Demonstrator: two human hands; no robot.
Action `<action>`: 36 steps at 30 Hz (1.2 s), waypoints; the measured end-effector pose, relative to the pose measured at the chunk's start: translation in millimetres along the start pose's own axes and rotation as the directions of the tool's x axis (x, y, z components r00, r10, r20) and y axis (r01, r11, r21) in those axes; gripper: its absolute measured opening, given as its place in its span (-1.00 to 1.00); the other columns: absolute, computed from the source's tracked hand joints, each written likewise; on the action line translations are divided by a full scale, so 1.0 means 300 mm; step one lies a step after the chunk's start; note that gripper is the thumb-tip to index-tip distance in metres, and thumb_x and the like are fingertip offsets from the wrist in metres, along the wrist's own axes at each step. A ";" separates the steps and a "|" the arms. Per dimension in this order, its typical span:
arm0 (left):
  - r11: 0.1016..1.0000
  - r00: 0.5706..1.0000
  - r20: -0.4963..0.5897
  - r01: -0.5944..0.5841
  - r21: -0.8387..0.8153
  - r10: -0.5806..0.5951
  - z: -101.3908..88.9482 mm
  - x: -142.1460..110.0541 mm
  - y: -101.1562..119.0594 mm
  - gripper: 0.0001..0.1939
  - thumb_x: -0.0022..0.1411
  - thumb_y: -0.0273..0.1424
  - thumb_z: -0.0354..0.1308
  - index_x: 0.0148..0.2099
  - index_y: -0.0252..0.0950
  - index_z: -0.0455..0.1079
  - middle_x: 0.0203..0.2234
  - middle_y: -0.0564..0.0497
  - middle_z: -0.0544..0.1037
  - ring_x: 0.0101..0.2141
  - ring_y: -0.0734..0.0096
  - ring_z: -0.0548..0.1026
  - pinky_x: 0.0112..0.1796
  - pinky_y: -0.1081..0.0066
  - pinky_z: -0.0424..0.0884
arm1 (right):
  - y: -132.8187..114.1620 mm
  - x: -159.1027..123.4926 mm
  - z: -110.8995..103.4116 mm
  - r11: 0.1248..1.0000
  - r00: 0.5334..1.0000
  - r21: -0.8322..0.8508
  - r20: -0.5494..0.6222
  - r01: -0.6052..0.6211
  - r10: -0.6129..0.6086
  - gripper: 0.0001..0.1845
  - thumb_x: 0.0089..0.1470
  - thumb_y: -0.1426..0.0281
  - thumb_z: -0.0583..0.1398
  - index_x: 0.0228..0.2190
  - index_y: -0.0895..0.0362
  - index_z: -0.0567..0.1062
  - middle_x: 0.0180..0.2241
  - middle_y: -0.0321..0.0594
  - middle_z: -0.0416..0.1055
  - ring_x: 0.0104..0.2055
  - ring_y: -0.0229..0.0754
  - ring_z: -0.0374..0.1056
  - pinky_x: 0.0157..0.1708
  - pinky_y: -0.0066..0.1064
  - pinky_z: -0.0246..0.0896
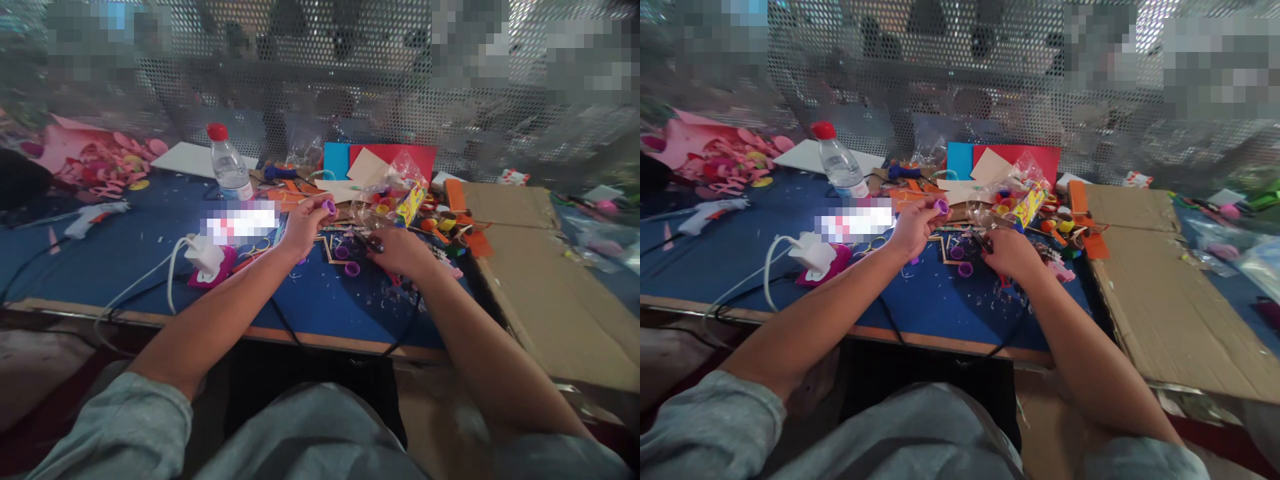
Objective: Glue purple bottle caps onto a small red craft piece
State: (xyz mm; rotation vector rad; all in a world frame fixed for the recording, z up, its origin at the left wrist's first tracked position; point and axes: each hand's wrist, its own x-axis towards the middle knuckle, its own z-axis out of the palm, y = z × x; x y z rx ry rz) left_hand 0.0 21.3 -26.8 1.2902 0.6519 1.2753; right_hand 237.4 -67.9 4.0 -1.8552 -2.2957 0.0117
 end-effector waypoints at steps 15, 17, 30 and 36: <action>1.000 1.000 -0.015 -0.015 0.006 0.015 0.010 -0.014 0.007 -0.56 0.30 -0.19 0.50 0.13 -0.23 0.56 -0.11 -0.08 0.74 -0.16 0.38 0.72 0.01 0.23 0.69 | -0.090 -0.002 0.000 0.674 0.949 0.719 -0.304 0.168 0.088 -0.41 0.08 0.33 0.32 0.17 0.07 0.61 -0.08 -0.11 0.62 -0.32 -0.15 0.43 -0.27 -0.25 0.42; 0.999 1.000 0.007 -0.025 0.030 0.025 0.013 -0.017 0.004 -0.52 0.28 -0.15 0.51 0.14 -0.22 0.56 -0.09 -0.09 0.75 -0.12 0.33 0.73 0.03 0.20 0.69 | -0.099 -0.004 0.004 0.721 0.934 0.663 -0.351 0.202 0.060 -0.40 0.05 0.35 0.32 0.16 0.06 0.60 -0.05 -0.09 0.60 -0.30 -0.12 0.44 -0.27 -0.23 0.44; 0.997 0.998 0.043 0.039 -0.063 -0.036 0.027 -0.028 0.028 -0.53 0.18 -0.13 0.59 0.05 -0.23 0.66 -0.14 -0.06 0.78 -0.15 0.35 0.75 0.03 0.22 0.70 | -0.112 -0.010 0.000 0.825 0.889 0.497 -0.458 0.268 -0.013 -0.46 0.08 0.38 0.28 0.13 0.05 0.59 -0.05 -0.05 0.60 -0.08 0.06 0.54 -0.10 -0.07 0.53; 0.995 0.997 0.035 0.071 -0.075 -0.068 0.029 -0.031 0.033 -0.57 0.19 -0.17 0.60 0.03 -0.23 0.67 -0.10 -0.05 0.77 -0.13 0.39 0.73 0.09 0.23 0.68 | -0.106 -0.011 -0.001 0.827 0.892 0.485 -0.450 0.284 -0.043 -0.49 0.10 0.35 0.29 0.11 0.04 0.59 -0.07 -0.07 0.61 -0.07 0.09 0.54 -0.02 0.00 0.51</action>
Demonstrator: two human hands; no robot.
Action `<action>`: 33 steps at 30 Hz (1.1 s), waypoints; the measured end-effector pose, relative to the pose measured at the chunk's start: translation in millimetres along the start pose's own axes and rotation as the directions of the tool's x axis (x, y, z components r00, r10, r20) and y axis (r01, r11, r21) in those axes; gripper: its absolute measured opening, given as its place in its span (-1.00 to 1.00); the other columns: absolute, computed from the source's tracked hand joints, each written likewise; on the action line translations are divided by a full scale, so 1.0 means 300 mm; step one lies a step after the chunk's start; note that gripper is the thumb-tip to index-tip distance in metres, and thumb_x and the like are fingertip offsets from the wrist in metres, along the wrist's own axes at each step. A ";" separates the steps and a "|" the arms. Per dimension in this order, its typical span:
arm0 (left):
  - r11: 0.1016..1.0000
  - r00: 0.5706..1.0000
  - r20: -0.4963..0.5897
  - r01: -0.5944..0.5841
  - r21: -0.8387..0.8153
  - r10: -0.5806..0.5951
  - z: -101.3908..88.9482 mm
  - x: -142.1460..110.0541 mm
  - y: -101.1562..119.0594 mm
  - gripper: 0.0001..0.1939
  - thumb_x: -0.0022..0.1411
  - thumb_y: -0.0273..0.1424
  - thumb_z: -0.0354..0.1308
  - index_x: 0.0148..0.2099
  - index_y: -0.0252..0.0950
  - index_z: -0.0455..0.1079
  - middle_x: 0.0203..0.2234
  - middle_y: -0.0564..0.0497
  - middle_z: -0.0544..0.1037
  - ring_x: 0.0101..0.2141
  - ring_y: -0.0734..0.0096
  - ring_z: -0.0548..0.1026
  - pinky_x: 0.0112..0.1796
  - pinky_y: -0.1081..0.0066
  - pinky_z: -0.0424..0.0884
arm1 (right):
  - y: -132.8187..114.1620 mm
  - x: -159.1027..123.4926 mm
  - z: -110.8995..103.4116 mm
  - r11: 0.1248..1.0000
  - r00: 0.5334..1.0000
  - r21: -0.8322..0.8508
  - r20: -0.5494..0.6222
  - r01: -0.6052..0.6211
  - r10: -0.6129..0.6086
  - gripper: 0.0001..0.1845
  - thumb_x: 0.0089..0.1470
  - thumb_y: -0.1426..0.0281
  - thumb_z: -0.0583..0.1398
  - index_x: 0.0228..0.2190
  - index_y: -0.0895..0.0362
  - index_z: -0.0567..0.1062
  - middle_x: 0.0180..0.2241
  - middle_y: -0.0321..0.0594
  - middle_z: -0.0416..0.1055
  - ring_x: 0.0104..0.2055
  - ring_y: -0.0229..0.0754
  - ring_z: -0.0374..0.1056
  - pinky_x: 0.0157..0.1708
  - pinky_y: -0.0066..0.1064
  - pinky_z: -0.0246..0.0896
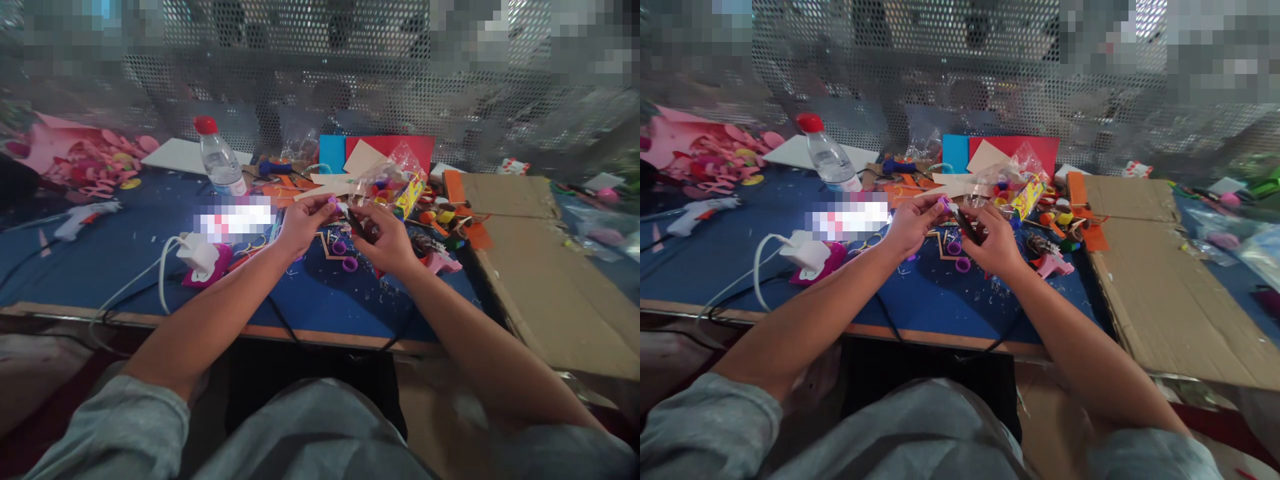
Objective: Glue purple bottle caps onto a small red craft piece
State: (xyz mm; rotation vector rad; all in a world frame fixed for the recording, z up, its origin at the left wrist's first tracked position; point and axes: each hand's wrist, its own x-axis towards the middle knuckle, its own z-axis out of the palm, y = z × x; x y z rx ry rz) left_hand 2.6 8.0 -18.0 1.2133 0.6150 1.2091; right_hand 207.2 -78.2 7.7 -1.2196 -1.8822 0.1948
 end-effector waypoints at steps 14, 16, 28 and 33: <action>0.989 0.999 -0.045 -0.010 -0.145 0.004 0.013 0.000 0.028 -0.46 -0.06 -0.12 0.71 -0.08 -0.25 0.71 -0.21 -0.02 0.77 -0.20 0.37 0.72 0.05 0.24 0.67 | 0.018 -0.013 0.034 0.990 0.999 0.140 -0.046 -0.001 0.008 -0.52 0.07 0.35 0.33 0.06 0.09 0.63 -0.12 -0.09 0.61 -0.16 0.02 0.51 -0.13 -0.09 0.49; 0.989 0.999 -0.042 -0.012 -0.150 0.006 0.020 -0.005 0.029 -0.47 -0.08 -0.13 0.72 -0.10 -0.25 0.72 -0.22 -0.01 0.77 -0.20 0.38 0.72 0.03 0.26 0.66 | 0.018 -0.014 0.036 0.988 0.999 0.154 -0.048 -0.011 0.019 -0.52 0.07 0.35 0.33 0.06 0.07 0.64 -0.13 -0.11 0.60 -0.18 0.00 0.49 -0.15 -0.11 0.49; 0.999 0.999 -0.033 -0.038 -0.033 0.037 0.025 -0.019 0.024 -0.43 -0.03 -0.13 0.69 -0.05 -0.34 0.67 -0.17 -0.08 0.76 -0.17 0.32 0.72 0.10 0.14 0.66 | 0.020 -0.019 0.053 0.961 0.995 0.258 -0.016 -0.093 0.101 -0.52 0.10 0.34 0.32 0.08 0.07 0.62 -0.10 -0.11 0.59 -0.16 -0.03 0.51 -0.16 -0.15 0.48; 0.996 0.995 -0.051 -0.080 0.044 0.083 0.023 -0.020 0.018 -0.50 0.02 -0.21 0.68 -0.06 -0.33 0.66 -0.19 -0.07 0.75 -0.16 0.34 0.70 0.08 0.16 0.65 | 0.025 -0.019 0.054 0.954 0.993 0.278 -0.005 -0.108 0.114 -0.51 0.09 0.33 0.31 0.08 0.09 0.62 -0.12 -0.11 0.60 -0.20 -0.06 0.50 -0.18 -0.15 0.46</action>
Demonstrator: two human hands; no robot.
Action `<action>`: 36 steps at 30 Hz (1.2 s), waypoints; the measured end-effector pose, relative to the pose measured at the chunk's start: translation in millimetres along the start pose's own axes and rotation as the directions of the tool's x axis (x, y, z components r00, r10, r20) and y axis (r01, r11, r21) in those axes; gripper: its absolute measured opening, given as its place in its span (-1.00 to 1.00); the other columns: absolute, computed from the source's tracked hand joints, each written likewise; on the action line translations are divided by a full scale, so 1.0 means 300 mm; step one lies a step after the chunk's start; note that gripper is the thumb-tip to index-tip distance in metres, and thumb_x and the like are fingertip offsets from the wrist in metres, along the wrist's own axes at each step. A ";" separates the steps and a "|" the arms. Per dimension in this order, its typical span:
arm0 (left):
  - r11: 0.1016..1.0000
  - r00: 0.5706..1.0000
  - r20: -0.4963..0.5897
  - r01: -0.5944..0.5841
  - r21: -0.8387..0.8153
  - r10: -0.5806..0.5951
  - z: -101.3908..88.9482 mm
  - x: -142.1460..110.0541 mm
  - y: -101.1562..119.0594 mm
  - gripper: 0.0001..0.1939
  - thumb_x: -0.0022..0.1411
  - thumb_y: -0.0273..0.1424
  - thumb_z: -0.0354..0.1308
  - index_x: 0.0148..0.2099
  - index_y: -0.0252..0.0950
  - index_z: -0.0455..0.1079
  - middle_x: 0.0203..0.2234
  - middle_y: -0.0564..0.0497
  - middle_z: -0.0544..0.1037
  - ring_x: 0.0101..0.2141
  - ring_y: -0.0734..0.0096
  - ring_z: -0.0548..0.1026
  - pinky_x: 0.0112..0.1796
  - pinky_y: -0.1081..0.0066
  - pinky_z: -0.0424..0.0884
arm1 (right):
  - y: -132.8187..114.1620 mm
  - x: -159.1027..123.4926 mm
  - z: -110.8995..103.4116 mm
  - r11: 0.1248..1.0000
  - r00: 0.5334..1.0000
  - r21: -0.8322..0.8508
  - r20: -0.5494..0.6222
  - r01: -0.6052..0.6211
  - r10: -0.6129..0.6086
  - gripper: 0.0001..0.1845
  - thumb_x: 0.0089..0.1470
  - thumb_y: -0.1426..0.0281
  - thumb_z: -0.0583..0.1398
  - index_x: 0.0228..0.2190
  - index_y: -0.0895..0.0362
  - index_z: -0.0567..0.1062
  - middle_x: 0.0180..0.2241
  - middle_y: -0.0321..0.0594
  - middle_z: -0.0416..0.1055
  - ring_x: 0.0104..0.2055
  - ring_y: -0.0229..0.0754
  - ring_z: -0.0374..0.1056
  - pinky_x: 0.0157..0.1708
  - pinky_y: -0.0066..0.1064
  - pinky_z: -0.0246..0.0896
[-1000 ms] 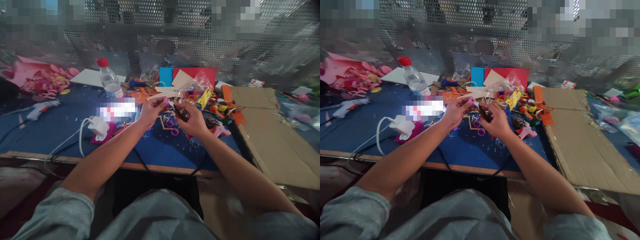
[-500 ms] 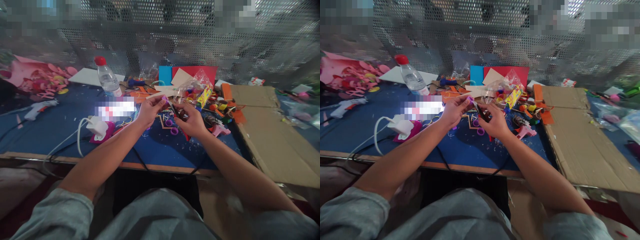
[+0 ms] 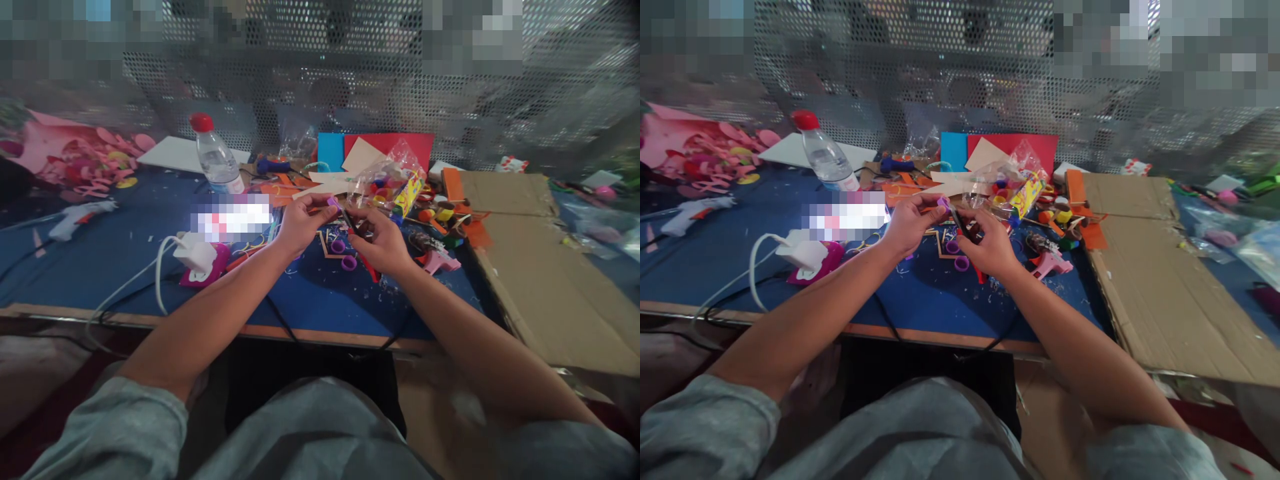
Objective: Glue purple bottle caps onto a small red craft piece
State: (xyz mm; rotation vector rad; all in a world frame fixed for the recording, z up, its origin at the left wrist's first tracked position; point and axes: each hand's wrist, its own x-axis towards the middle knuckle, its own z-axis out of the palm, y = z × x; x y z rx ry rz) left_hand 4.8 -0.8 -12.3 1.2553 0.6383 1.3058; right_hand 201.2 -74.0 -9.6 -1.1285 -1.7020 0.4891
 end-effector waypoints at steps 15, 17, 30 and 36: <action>0.999 0.997 -0.070 -0.041 0.026 0.042 -0.001 0.012 -0.003 -0.53 0.05 -0.26 0.65 -0.06 -0.30 0.59 -0.23 -0.05 0.75 -0.19 0.29 0.74 0.04 0.15 0.67 | -0.004 -0.003 0.006 0.999 0.999 0.025 0.021 -0.047 0.047 -0.52 0.07 0.33 0.32 0.06 0.08 0.60 -0.10 -0.09 0.62 -0.22 -0.05 0.52 -0.21 -0.15 0.50; 0.997 0.997 -0.063 -0.048 0.053 0.052 -0.001 0.010 -0.002 -0.53 0.04 -0.26 0.65 -0.08 -0.30 0.58 -0.23 -0.05 0.75 -0.19 0.28 0.74 0.03 0.16 0.67 | -0.003 -0.003 0.006 0.998 0.999 0.040 0.019 -0.050 0.050 -0.51 0.07 0.32 0.32 0.07 0.11 0.60 -0.10 -0.07 0.62 -0.21 -0.03 0.53 -0.20 -0.13 0.50; 0.987 0.997 -0.013 -0.077 0.144 0.080 0.006 -0.008 0.016 -0.56 0.07 -0.26 0.64 -0.09 -0.31 0.59 -0.22 -0.06 0.71 -0.17 0.29 0.68 0.06 0.14 0.61 | -0.011 -0.003 0.009 0.998 0.998 0.019 -0.006 -0.061 0.061 -0.51 0.07 0.32 0.33 0.07 0.08 0.60 -0.10 -0.11 0.60 -0.17 -0.04 0.51 -0.19 -0.17 0.47; 0.997 0.998 -0.019 0.058 -0.045 -0.059 0.010 -0.001 0.015 -0.53 0.11 -0.19 0.63 -0.05 -0.29 0.59 -0.21 -0.04 0.72 -0.15 0.30 0.72 0.07 0.17 0.65 | -0.003 0.001 0.015 0.985 0.989 0.100 -0.037 -0.138 0.142 -0.44 0.07 0.30 0.29 0.14 0.07 0.55 -0.05 -0.11 0.61 -0.26 -0.12 0.44 -0.21 -0.20 0.45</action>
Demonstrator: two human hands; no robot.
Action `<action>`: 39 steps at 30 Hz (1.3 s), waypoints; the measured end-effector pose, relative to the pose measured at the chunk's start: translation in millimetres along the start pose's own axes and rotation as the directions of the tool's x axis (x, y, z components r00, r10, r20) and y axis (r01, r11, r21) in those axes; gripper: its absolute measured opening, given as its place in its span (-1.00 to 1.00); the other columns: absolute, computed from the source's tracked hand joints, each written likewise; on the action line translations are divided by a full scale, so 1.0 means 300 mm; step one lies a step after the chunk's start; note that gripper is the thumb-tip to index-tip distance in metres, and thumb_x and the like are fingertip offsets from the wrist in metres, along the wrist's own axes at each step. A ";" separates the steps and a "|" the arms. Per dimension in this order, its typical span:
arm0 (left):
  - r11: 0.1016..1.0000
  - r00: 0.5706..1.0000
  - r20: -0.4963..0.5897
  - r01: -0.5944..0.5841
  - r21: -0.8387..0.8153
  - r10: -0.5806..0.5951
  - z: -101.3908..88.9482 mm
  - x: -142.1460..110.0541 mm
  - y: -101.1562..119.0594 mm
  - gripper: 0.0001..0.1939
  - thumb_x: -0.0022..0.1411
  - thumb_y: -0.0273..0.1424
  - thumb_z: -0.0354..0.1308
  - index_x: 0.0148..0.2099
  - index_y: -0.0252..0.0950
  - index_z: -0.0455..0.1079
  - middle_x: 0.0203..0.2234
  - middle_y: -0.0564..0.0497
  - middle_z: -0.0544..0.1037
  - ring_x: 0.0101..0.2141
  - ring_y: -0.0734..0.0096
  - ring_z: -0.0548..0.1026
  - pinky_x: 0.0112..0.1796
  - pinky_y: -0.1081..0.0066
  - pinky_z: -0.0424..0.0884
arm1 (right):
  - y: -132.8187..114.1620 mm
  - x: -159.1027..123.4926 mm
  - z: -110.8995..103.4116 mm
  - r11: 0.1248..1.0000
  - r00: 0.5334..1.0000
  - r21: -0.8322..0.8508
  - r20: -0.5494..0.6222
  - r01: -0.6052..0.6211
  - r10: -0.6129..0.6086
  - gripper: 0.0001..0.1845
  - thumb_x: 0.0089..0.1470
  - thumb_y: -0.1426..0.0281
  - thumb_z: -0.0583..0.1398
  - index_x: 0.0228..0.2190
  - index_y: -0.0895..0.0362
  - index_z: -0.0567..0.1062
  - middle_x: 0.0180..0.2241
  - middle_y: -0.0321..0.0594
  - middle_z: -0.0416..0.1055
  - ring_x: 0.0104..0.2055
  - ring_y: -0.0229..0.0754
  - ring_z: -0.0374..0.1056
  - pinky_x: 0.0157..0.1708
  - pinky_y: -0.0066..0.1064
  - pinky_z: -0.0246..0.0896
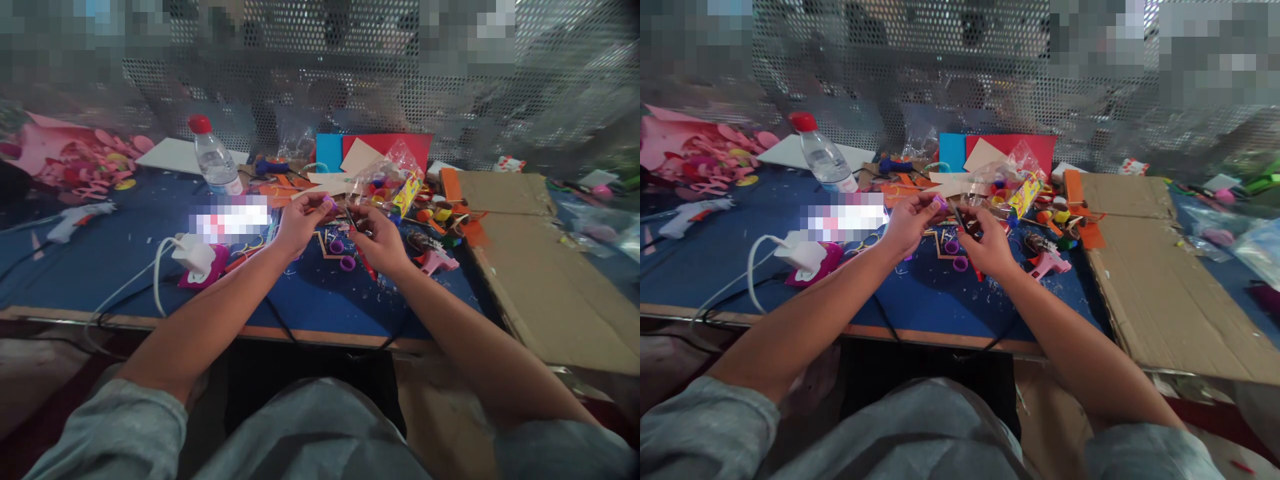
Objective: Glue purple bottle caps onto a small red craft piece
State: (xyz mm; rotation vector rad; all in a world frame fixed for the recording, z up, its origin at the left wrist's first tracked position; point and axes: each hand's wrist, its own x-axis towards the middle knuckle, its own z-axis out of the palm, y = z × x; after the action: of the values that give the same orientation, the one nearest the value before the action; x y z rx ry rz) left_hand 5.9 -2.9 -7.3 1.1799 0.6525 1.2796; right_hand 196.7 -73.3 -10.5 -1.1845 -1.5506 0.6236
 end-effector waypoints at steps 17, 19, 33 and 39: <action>0.991 0.970 0.230 0.045 0.126 -0.073 0.016 -0.036 0.009 -0.41 0.01 -0.07 0.66 -0.02 -0.32 0.67 -0.20 -0.09 0.75 -0.20 0.33 0.71 0.00 0.18 0.68 | -0.064 0.005 -0.003 0.887 0.959 0.364 0.119 -0.284 0.259 -0.54 -0.08 0.08 0.53 -0.23 0.06 0.60 -0.58 -0.44 0.36 -0.61 -0.32 0.20 -0.59 -0.41 0.09; 0.990 0.968 0.244 0.035 0.136 -0.068 0.017 -0.037 0.009 -0.43 0.02 -0.08 0.66 -0.02 -0.31 0.68 -0.18 -0.10 0.75 -0.20 0.32 0.71 0.00 0.17 0.68 | -0.063 0.006 -0.004 0.881 0.954 0.364 0.127 -0.300 0.273 -0.54 -0.08 0.04 0.54 -0.30 0.06 0.59 -0.60 -0.44 0.34 -0.61 -0.32 0.21 -0.60 -0.41 0.07; 0.967 0.969 0.246 -0.072 0.243 0.010 0.013 -0.039 0.020 -0.50 0.10 -0.15 0.62 0.00 -0.33 0.68 -0.10 -0.16 0.77 -0.12 0.26 0.73 0.05 0.16 0.63 | -0.057 0.008 0.005 0.901 0.959 0.351 -0.026 -0.255 0.282 -0.59 -0.14 0.07 0.56 -0.44 0.06 0.59 -0.67 -0.41 0.36 -0.62 -0.27 0.25 -0.60 -0.40 0.10; 0.982 0.960 0.278 -0.064 0.180 0.011 0.015 -0.040 0.013 -0.50 0.12 -0.15 0.61 0.02 -0.30 0.66 -0.04 -0.14 0.75 -0.10 0.27 0.72 0.06 0.17 0.63 | -0.055 0.005 0.002 0.918 0.969 0.329 -0.029 -0.222 0.245 -0.60 -0.11 0.06 0.54 -0.43 0.05 0.59 -0.64 -0.39 0.38 -0.61 -0.26 0.25 -0.58 -0.37 0.12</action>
State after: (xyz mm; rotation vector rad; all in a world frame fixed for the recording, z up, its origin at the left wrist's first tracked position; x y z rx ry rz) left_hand 5.8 -16.1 -5.0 1.5011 0.5539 1.0742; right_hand 190.1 -78.2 4.0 -1.1318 -1.1990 0.9467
